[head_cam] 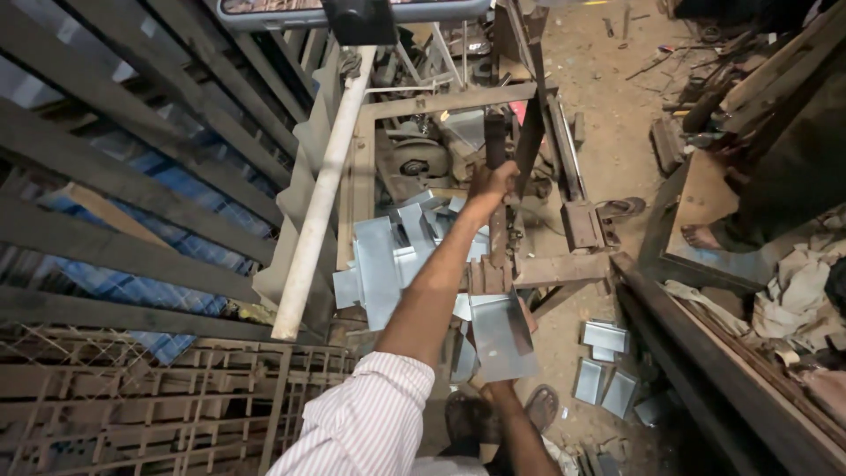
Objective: The person inserts sheet metal pieces into a manual bending machine, pulls the lever to bend them, and removes the shaped metal pieces.
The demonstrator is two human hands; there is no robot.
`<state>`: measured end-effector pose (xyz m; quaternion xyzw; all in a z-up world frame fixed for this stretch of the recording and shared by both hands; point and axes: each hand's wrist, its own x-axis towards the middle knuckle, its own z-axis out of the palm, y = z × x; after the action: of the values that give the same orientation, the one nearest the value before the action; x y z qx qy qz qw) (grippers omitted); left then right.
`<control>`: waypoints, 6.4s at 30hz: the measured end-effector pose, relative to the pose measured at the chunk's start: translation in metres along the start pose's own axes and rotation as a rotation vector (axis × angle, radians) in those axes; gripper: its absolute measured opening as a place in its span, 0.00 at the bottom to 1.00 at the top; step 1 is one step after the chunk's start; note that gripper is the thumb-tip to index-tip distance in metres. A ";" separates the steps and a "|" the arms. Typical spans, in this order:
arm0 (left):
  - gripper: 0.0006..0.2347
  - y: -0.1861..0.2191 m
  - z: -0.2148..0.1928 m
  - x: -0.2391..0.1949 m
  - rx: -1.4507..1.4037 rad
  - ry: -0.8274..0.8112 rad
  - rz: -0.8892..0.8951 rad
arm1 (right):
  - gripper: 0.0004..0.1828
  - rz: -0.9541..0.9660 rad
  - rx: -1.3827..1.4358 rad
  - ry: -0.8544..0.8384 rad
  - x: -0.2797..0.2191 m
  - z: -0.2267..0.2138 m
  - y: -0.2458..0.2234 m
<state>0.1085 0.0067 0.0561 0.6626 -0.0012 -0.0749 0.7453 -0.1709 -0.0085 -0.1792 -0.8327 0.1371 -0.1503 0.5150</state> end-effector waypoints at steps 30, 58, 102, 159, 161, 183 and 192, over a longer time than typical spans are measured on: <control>0.07 0.013 0.002 0.010 -0.149 -0.057 0.096 | 0.31 0.288 -0.348 -0.450 0.022 -0.160 0.034; 0.07 0.009 -0.001 0.020 -0.153 -0.083 0.060 | 0.32 0.209 0.208 -0.366 0.024 -0.090 0.044; 0.14 0.012 0.018 -0.129 0.205 0.134 0.368 | 0.22 -0.546 -0.094 0.153 0.159 -0.145 -0.169; 0.28 -0.038 0.012 -0.049 0.504 0.225 0.273 | 0.16 -0.609 -0.955 -0.731 0.038 -0.106 -0.084; 0.21 -0.010 0.004 -0.042 0.373 0.095 0.018 | 0.17 -0.494 -1.006 -0.872 0.039 -0.113 -0.079; 0.24 -0.029 0.007 -0.015 0.450 0.013 -0.053 | 0.28 -0.010 -0.777 -0.852 0.078 -0.210 0.056; 0.23 -0.037 0.017 -0.007 0.404 -0.071 0.016 | 0.24 -0.502 0.152 -0.607 0.082 -0.033 -0.122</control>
<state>0.0959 -0.0136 0.0221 0.7954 -0.0476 -0.0907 0.5974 -0.0996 -0.0145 -0.0467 -0.8065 -0.2404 -0.0280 0.5395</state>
